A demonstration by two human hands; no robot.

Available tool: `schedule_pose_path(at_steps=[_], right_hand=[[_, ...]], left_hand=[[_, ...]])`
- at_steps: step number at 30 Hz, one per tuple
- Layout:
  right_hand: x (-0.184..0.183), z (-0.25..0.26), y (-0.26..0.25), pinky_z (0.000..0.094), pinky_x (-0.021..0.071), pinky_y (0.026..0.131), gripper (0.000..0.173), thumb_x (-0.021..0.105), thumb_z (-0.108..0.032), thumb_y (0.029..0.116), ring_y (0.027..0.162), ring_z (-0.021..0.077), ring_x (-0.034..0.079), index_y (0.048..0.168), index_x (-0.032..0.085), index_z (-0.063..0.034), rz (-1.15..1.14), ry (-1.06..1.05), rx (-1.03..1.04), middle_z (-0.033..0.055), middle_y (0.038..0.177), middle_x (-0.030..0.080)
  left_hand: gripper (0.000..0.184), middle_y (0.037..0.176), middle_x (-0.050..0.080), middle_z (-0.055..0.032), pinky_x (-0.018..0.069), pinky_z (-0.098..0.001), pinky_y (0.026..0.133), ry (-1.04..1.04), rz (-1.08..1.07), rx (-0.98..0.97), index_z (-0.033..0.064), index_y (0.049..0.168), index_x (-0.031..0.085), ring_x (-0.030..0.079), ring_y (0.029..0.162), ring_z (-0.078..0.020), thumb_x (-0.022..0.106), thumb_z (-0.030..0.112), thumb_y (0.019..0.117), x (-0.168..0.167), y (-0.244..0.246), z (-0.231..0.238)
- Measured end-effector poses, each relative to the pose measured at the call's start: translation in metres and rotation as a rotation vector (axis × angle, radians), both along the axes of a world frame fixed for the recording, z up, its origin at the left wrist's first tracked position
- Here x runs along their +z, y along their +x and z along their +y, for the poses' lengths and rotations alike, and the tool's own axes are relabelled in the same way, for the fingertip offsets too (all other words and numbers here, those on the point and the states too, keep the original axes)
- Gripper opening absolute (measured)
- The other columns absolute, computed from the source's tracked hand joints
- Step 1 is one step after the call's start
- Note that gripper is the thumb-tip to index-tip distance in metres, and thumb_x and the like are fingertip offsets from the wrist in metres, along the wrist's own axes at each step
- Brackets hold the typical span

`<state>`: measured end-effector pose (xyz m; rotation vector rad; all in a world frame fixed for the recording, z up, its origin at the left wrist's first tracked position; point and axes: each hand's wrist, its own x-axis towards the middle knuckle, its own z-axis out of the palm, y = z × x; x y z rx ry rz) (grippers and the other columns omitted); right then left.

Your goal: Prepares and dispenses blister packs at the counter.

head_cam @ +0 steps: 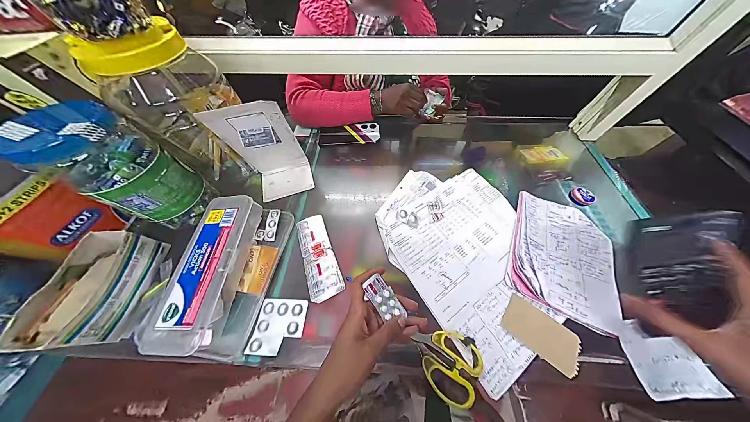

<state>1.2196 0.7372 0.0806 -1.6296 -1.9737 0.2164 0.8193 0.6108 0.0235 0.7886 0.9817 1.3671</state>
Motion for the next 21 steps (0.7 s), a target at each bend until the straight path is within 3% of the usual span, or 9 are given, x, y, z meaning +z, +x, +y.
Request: schedule_pose_path(at_steps=[2,3,6,9,11,14,17,19,21], right_hand=[[-0.018,-0.018,-0.073,0.0461,0.0437,0.111,0.115,0.082,-0.058,0.0688,0.135,0.0304,0.052,0.153,0.036,0.0062,0.164,-0.03,0.249,0.0282,0.147,0.05],[-0.031,-0.024,-0.109,0.0469,0.0489,0.105,0.118,0.083,-0.062,0.0639,0.13,0.0288,0.057,0.153,0.04,0.0021,0.198,-0.063,0.31,0.0244,0.145,0.054],[-0.058,-0.032,-0.187,0.0663,0.0489,0.091,0.123,0.08,-0.069,0.0549,0.12,0.0466,0.059,0.153,0.046,-0.0024,0.074,-0.116,0.249,0.0274,0.138,0.057],[-0.068,-0.036,-0.206,0.0698,0.0451,0.094,0.111,0.072,-0.07,0.0723,0.121,0.0513,0.059,0.147,0.047,0.0076,-0.014,-0.1,0.133,0.0301,0.14,0.057],[-0.069,-0.036,-0.192,0.0655,0.047,0.097,0.099,0.065,-0.068,0.0827,0.12,0.0449,0.062,0.144,0.048,0.0075,0.053,-0.11,0.161,0.0249,0.134,0.062],[-0.082,-0.038,-0.167,0.0567,0.0495,0.101,0.083,0.053,-0.066,0.0931,0.126,0.0423,0.061,0.137,0.056,0.0052,0.044,-0.044,0.287,0.0265,0.139,0.06],[-0.091,-0.043,-0.161,0.0545,0.0449,0.106,0.069,0.047,-0.065,0.0979,0.136,0.0429,0.051,0.128,0.063,-0.0047,0.036,0.113,0.423,0.0282,0.145,0.054],[-0.091,-0.052,-0.168,0.05,0.0322,0.117,0.063,0.036,-0.073,0.0981,0.148,0.0341,0.037,0.119,0.064,-0.0213,-0.033,0.218,0.533,0.0158,0.152,0.049],[-0.094,-0.06,-0.177,0.0532,0.0241,0.119,0.064,0.028,-0.076,0.0971,0.15,0.0327,0.033,0.114,0.065,-0.0274,-0.114,0.313,0.576,0.0101,0.153,0.05]], left_hand=[[0.07,0.11,0.072,-0.0094,0.0653,-0.0369,0.085,0.014,0.025,0.011,0.0046,0.147,0.02,0.077,0.093,-0.0239,0.058,-0.015,0.0914,0.003,0.004,0.003],[0.067,0.109,0.073,-0.01,0.0653,-0.0375,0.084,0.038,0.041,0.004,0.0041,0.146,0.022,0.077,0.093,-0.0246,0.058,-0.014,0.0921,0.003,0.004,0.004],[0.053,0.111,0.073,-0.0102,0.065,-0.0364,0.084,0.107,0.1,-0.005,0.0035,0.143,0.031,0.076,0.097,-0.0238,0.057,-0.007,0.0974,0.001,0.004,0.003],[0.053,0.124,0.069,-0.0144,0.0655,-0.0393,0.085,0.104,0.119,0.023,0.0021,0.144,0.03,0.075,0.101,-0.0281,0.054,-0.008,0.0983,-0.001,0.002,0.002],[0.067,0.128,0.067,-0.0153,0.0656,-0.0412,0.085,0.108,0.114,0.036,0.0021,0.152,0.019,0.075,0.101,-0.0295,0.055,-0.009,0.0968,-0.005,0.003,0.003],[0.081,0.127,0.066,-0.0142,0.0659,-0.0418,0.084,0.14,0.105,0.036,0.0079,0.155,0.009,0.075,0.099,-0.0301,0.06,-0.009,0.0947,-0.01,0.004,0.004],[0.07,0.128,0.066,-0.0108,0.0653,-0.0373,0.084,0.162,0.158,0.025,0.0057,0.148,0.019,0.075,0.098,-0.0244,0.062,-0.007,0.0946,-0.009,0.005,0.005],[0.067,0.13,0.065,-0.011,0.0653,-0.0382,0.085,0.141,0.154,0.011,0.0038,0.146,0.023,0.075,0.099,-0.0246,0.063,-0.007,0.0945,-0.006,0.004,0.005],[0.065,0.13,0.065,-0.0118,0.0653,-0.0388,0.084,0.115,0.126,-0.002,0.0032,0.146,0.023,0.075,0.099,-0.0257,0.062,-0.007,0.0951,-0.003,0.003,0.004]])
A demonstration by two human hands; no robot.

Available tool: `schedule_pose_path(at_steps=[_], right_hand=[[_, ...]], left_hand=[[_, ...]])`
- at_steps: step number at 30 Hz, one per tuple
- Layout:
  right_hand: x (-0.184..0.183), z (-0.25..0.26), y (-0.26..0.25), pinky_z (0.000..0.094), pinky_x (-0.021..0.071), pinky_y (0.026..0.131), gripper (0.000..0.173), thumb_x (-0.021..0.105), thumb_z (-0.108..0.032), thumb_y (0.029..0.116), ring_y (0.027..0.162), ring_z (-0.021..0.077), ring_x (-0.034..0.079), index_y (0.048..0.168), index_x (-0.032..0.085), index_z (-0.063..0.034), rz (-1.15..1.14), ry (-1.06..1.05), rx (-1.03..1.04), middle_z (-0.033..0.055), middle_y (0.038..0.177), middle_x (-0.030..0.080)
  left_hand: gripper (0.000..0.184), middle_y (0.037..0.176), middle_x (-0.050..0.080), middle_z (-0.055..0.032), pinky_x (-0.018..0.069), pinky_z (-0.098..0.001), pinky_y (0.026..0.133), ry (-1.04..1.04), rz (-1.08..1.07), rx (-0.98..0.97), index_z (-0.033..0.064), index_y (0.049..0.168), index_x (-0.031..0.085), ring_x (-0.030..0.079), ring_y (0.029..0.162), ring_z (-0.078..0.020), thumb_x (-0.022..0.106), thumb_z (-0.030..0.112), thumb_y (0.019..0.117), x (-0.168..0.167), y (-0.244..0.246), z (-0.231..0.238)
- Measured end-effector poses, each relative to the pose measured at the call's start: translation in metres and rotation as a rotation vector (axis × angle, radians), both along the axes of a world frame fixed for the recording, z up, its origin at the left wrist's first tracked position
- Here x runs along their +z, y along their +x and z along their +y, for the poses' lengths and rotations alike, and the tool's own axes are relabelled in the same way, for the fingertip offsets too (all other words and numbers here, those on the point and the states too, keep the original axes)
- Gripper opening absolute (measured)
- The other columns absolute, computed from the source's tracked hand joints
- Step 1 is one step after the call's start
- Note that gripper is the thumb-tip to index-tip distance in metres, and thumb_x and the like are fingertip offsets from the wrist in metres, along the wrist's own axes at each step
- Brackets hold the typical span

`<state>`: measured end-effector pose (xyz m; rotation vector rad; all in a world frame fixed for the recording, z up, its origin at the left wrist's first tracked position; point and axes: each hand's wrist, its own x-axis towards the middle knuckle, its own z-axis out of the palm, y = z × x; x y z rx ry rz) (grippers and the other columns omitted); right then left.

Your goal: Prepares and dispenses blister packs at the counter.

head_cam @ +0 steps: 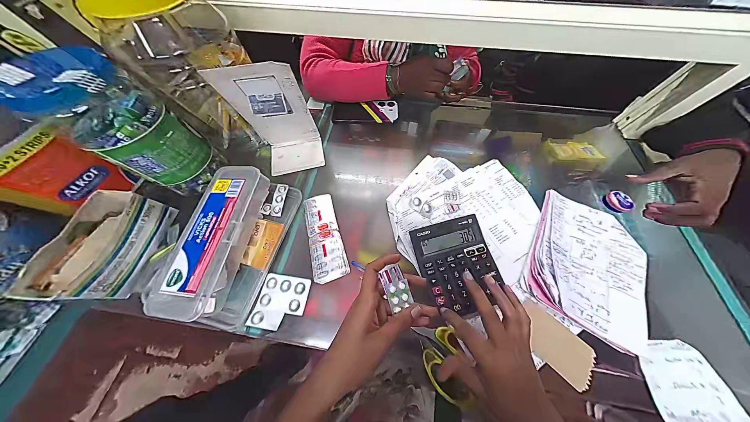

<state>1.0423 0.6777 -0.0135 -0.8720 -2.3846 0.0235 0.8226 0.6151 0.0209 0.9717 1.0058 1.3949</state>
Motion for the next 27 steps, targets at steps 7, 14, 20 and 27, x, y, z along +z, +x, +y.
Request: schedule_pose_path(at_steps=[7,14,20,27], right_hand=[[-0.002,-0.003,-0.007,0.0528,0.0323,0.106,0.068,0.026,-0.073,0.0999,0.142,0.0377,0.042,0.118,0.069,-0.0232,-0.042,0.013,-0.031,0.0155,0.148,0.055],[0.009,-0.004,-0.007,0.0557,0.0336,0.108,0.063,0.032,-0.068,0.1016,0.14,0.0394,0.045,0.115,0.071,-0.02,-0.003,-0.1,0.028,0.0171,0.145,0.058],[0.046,0.007,-0.024,0.0339,0.0403,0.111,0.022,0.054,-0.029,0.1072,0.133,0.0146,0.054,0.123,0.065,-0.0188,0.195,-0.129,0.379,-0.0012,0.137,0.064],[0.06,0.027,-0.03,0.0305,0.0453,0.106,0.023,0.054,-0.025,0.1073,0.119,0.0177,0.063,0.122,0.064,-0.0098,0.036,0.004,0.624,0.006,0.124,0.069]], left_hand=[[0.038,0.129,0.066,-0.0126,0.065,-0.043,0.085,-0.053,-0.139,-0.063,0.0033,0.145,0.029,0.074,0.105,-0.0277,0.036,0.003,0.1085,0.009,-0.003,-0.007],[0.037,0.133,0.063,-0.0142,0.0635,-0.0448,0.089,-0.026,-0.193,-0.069,0.0037,0.147,0.028,0.071,0.111,-0.0298,0.031,0.007,0.1106,0.015,-0.002,-0.013],[0.04,0.133,0.062,-0.0034,0.0563,-0.0212,0.076,-0.014,-0.034,-0.06,0.0043,0.15,0.032,0.067,0.1,-0.005,0.034,0.011,0.1105,0.017,0.0,-0.016],[0.092,0.16,0.035,-0.0167,0.0552,-0.0324,0.101,0.096,-0.133,-0.316,-0.0038,0.157,-0.01,0.058,0.13,-0.0162,0.057,-0.01,0.0939,0.02,-0.014,-0.02]])
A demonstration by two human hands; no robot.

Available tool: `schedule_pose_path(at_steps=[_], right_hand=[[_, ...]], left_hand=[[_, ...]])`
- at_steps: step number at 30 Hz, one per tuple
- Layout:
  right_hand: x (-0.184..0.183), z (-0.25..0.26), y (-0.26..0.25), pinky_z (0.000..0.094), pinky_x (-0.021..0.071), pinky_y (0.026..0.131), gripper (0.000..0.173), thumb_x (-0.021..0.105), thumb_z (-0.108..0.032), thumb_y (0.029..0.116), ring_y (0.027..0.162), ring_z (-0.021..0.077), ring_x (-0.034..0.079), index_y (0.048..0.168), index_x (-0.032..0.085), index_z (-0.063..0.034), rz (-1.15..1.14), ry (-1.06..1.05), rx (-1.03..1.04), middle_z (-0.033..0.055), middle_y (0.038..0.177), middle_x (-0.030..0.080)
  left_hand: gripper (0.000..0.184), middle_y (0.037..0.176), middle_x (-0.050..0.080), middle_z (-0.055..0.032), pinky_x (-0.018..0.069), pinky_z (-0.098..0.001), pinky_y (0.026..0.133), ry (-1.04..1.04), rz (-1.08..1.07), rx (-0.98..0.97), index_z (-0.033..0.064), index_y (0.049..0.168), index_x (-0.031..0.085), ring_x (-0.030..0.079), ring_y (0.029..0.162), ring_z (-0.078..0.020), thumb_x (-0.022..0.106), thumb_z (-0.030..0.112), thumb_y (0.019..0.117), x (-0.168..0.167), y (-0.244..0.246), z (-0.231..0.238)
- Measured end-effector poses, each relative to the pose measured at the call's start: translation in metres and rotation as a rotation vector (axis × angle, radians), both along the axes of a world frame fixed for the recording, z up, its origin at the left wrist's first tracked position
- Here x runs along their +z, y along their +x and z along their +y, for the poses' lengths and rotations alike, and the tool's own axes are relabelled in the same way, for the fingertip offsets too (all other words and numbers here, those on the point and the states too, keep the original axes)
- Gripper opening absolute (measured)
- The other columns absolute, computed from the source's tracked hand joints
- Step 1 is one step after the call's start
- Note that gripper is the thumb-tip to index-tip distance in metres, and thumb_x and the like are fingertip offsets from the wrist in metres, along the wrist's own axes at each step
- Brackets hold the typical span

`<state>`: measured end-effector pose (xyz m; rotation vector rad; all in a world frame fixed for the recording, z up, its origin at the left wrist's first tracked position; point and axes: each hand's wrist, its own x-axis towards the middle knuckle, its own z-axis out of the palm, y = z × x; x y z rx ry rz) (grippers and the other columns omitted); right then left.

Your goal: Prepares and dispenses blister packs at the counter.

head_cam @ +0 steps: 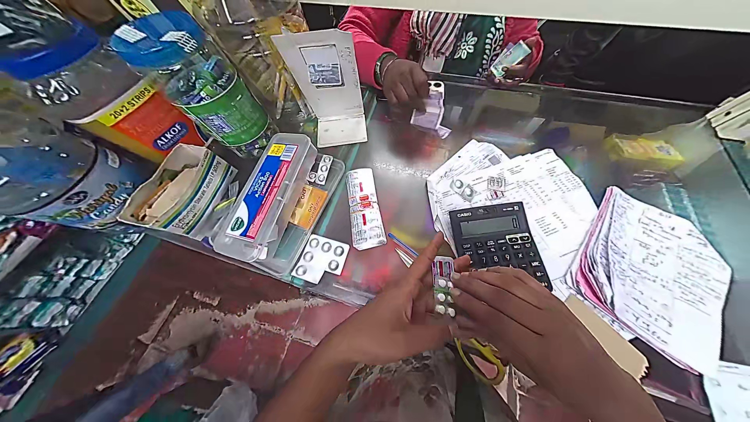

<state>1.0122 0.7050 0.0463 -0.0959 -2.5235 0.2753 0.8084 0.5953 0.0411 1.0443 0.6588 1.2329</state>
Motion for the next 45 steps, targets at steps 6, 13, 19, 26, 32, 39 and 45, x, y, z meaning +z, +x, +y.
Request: schedule_pose_path(at_steps=[6,13,19,26,32,39,45], right_hand=[[-0.009,-0.009,-0.007,0.0272,0.0484,0.097,0.031,0.059,-0.029,0.1025,0.105,0.0187,0.065,0.122,0.064,-0.0063,0.122,0.041,-0.073,0.0091,0.116,0.071],[-0.014,-0.023,-0.028,0.0232,0.0512,0.081,0.017,0.064,-0.018,0.098,0.081,0.0136,0.064,0.111,0.067,-0.0075,0.313,0.001,-0.191,0.0031,0.087,0.069],[-0.001,-0.023,-0.032,0.0183,0.0435,0.092,0.023,0.067,-0.031,0.0998,0.105,0.0097,0.057,0.122,0.068,-0.0234,0.225,-0.203,-0.267,0.0025,0.111,0.061],[0.007,-0.026,-0.038,0.0183,0.044,0.081,0.025,0.055,-0.032,0.106,0.09,0.0085,0.057,0.13,0.062,-0.0287,0.171,-0.313,-0.208,0.001,0.098,0.059],[0.015,-0.019,-0.042,0.0297,0.0413,0.09,0.025,0.052,-0.025,0.1073,0.105,0.015,0.056,0.129,0.058,-0.0342,0.113,-0.087,-0.188,0.0,0.117,0.059],[0.031,-0.014,-0.046,0.0181,0.0411,0.096,0.014,0.053,-0.036,0.1065,0.113,0.005,0.053,0.105,0.057,-0.0221,0.134,-0.175,-0.116,-0.0029,0.121,0.055],[0.034,-0.015,-0.047,0.0175,0.0407,0.095,0.012,0.054,-0.032,0.1067,0.112,0.0048,0.053,0.103,0.056,-0.0203,0.147,-0.169,-0.105,-0.0027,0.119,0.055]], left_hand=[[0.09,0.162,0.026,-0.0212,0.0508,-0.0235,0.104,0.026,0.183,-0.048,-0.0039,0.157,-0.017,0.056,0.129,-0.008,0.052,-0.008,0.0987,0.008,-0.009,-0.007],[0.043,0.092,0.07,-0.005,0.0472,-0.0092,0.067,0.149,0.453,0.247,-0.009,0.144,0.049,0.055,0.07,0.0073,0.051,0.007,0.105,0.013,-0.014,-0.016],[0.022,0.085,0.074,-0.0015,0.0567,-0.0143,0.069,0.174,0.454,0.466,-0.0049,0.11,0.072,0.068,0.072,0.0016,0.06,0.012,0.102,0.011,-0.013,-0.014],[0.031,0.105,0.073,-0.0004,0.0648,-0.0283,0.073,0.024,0.169,0.223,0.0,0.138,0.051,0.075,0.081,-0.0094,0.045,0.009,0.1086,0.025,-0.035,-0.013],[0.028,0.079,0.068,-0.0001,0.0606,-0.0221,0.064,0.103,0.508,0.356,0.0007,0.133,0.046,0.069,0.067,-0.0043,0.049,0.013,0.108,0.045,-0.036,-0.008],[0.025,0.07,0.061,0.0002,0.053,-0.0153,0.061,0.254,0.687,0.348,-0.0021,0.127,0.05,0.06,0.061,0.0007,0.051,0.013,0.107,0.056,-0.038,0.0],[0.024,0.072,0.063,-0.0001,0.056,-0.0169,0.06,0.236,0.628,0.289,-0.0022,0.127,0.051,0.064,0.061,-0.0005,0.051,0.011,0.107,0.058,-0.044,0.006]])
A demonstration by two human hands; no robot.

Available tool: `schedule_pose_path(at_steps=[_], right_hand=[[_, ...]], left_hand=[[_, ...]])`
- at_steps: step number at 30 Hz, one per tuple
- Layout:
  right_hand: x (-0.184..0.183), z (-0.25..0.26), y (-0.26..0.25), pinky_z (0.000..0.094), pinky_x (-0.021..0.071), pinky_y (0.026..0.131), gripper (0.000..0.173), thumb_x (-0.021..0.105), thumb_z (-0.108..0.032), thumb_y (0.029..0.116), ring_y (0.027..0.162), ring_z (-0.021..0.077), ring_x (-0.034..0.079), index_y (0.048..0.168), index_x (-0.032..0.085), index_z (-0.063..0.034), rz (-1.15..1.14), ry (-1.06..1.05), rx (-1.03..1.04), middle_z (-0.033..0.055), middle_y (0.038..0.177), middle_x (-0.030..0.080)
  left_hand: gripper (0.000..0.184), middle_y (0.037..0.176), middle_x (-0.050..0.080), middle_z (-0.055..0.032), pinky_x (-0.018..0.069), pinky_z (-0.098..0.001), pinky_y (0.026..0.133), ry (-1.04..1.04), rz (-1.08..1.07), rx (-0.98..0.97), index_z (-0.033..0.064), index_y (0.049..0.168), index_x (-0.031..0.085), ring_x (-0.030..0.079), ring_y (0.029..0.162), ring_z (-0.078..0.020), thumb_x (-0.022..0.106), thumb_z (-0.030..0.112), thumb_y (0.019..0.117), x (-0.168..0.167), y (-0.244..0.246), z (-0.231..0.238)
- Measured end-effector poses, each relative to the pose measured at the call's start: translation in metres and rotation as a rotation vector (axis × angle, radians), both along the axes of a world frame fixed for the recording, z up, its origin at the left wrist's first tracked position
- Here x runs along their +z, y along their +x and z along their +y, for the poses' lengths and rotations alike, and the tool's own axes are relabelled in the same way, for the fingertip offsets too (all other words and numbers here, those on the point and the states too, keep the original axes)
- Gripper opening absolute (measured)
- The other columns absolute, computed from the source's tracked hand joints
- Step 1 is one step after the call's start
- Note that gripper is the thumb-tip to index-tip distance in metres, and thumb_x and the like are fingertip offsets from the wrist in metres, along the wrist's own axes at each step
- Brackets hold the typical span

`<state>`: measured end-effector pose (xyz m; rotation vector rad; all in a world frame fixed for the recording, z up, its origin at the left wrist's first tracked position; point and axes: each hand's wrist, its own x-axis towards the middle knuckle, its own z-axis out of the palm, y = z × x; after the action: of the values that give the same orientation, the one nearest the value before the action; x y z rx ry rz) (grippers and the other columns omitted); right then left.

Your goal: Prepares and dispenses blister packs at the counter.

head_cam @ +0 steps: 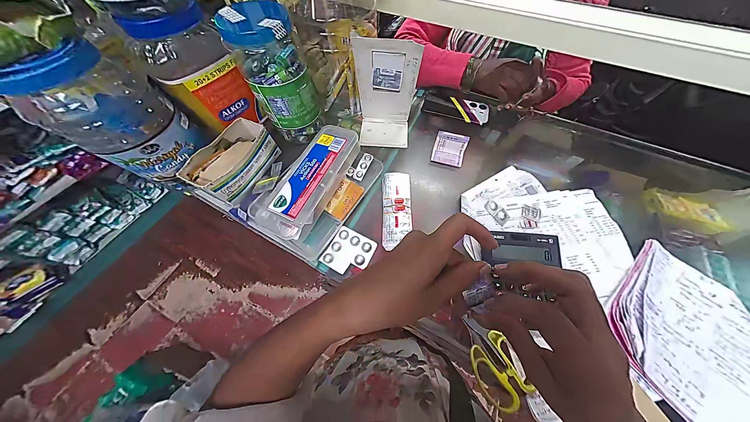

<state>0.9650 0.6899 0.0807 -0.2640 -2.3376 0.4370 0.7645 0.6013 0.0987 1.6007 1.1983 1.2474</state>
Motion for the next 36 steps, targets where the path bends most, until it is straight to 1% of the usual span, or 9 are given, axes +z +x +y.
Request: schedule_pose_path(at_steps=[14,18,19,20,22,24,26,29,36], right_hand=[[-0.011,0.0,0.007,0.0148,0.0413,0.096,0.012,0.055,-0.032,0.106,0.112,0.0025,0.053,0.103,0.057,-0.0203,0.035,-0.073,-0.012,-0.0035,0.118,0.054],[-0.017,0.001,0.032,0.0138,0.0437,0.101,0.014,0.064,-0.033,0.1014,0.118,-0.0001,0.053,0.109,0.062,-0.0212,0.064,-0.215,-0.069,-0.0069,0.122,0.057],[-0.023,0.003,0.044,0.015,0.0461,0.099,0.011,0.065,-0.031,0.0998,0.116,-0.0006,0.057,0.107,0.064,-0.0222,0.109,-0.245,-0.135,-0.0097,0.118,0.062],[-0.03,0.004,0.057,0.0158,0.0443,0.096,0.008,0.063,-0.03,0.0978,0.111,-0.0012,0.057,0.102,0.065,-0.0232,0.116,-0.248,-0.229,-0.0118,0.11,0.065],[-0.054,0.005,0.076,0.0217,0.0381,0.088,0.016,0.06,-0.034,0.0962,0.096,0.0057,0.053,0.093,0.069,-0.0219,0.028,-0.181,-0.394,-0.0061,0.092,0.062],[-0.079,-0.001,0.083,0.0299,0.0369,0.082,0.026,0.053,-0.037,0.099,0.086,0.0135,0.051,0.093,0.074,-0.0234,-0.097,-0.055,-0.486,-0.0001,0.084,0.058],[-0.087,-0.004,0.084,0.0332,0.0347,0.081,0.03,0.049,-0.036,0.1005,0.082,0.0161,0.049,0.096,0.076,-0.0236,-0.142,0.025,-0.534,0.002,0.081,0.056],[-0.089,-0.001,0.081,0.0359,0.0346,0.082,0.031,0.049,-0.032,0.1011,0.083,0.0185,0.05,0.1,0.079,-0.0209,-0.144,0.08,-0.567,0.0041,0.081,0.057],[-0.092,0.0,0.081,0.0325,0.0339,0.083,0.028,0.05,-0.031,0.1019,0.084,0.0177,0.049,0.103,0.076,-0.0194,-0.062,0.133,-0.572,0.0034,0.081,0.055]], left_hand=[[0.021,0.074,0.064,0.0,0.0546,-0.0156,0.06,-0.025,0.033,-0.043,-0.0002,0.123,0.053,0.063,0.062,0.0004,0.051,0.013,0.1072,-0.003,0.005,0.008],[0.02,0.074,0.065,-0.0004,0.0522,-0.014,0.058,0.003,0.094,-0.061,0.0019,0.12,0.058,0.06,0.06,0.0007,0.053,0.014,0.1059,-0.014,0.012,0.007],[0.018,0.075,0.066,-0.0005,0.0509,-0.0129,0.058,0.016,0.097,-0.067,0.0026,0.117,0.06,0.059,0.06,0.0016,0.054,0.015,0.1056,-0.02,0.012,0.006],[0.016,0.076,0.066,-0.0005,0.0487,-0.0121,0.057,0.019,0.091,-0.071,0.0032,0.114,0.062,0.057,0.06,0.0021,0.054,0.015,0.1053,-0.028,0.011,0.004],[0.016,0.077,0.065,0.0002,0.0476,-0.0118,0.058,-0.039,0.043,-0.083,0.0032,0.113,0.063,0.056,0.061,0.0026,0.054,0.014,0.1051,-0.045,0.008,-0.002],[0.017,0.077,0.065,0.0009,0.0523,-0.0135,0.058,-0.11,-0.005,-0.101,0.0033,0.113,0.063,0.06,0.061,0.0018,0.054,0.015,0.1054,-0.062,0.005,-0.008],[0.019,0.077,0.066,0.0015,0.0529,-0.0137,0.059,-0.147,-0.034,-0.121,0.0045,0.114,0.063,0.061,0.062,0.0016,0.053,0.018,0.1063,-0.072,0.006,-0.013],[0.019,0.078,0.066,0.0026,0.051,-0.0115,0.058,-0.167,-0.079,-0.151,0.0074,0.115,0.064,0.06,0.062,0.0033,0.053,0.02,0.1068,-0.078,0.007,-0.019],[0.022,0.08,0.065,0.0009,0.0448,-0.0103,0.054,-0.247,-0.027,-0.268,0.0054,0.112,0.066,0.053,0.059,0.0042,0.05,0.02,0.108,-0.087,0.006,-0.022]])
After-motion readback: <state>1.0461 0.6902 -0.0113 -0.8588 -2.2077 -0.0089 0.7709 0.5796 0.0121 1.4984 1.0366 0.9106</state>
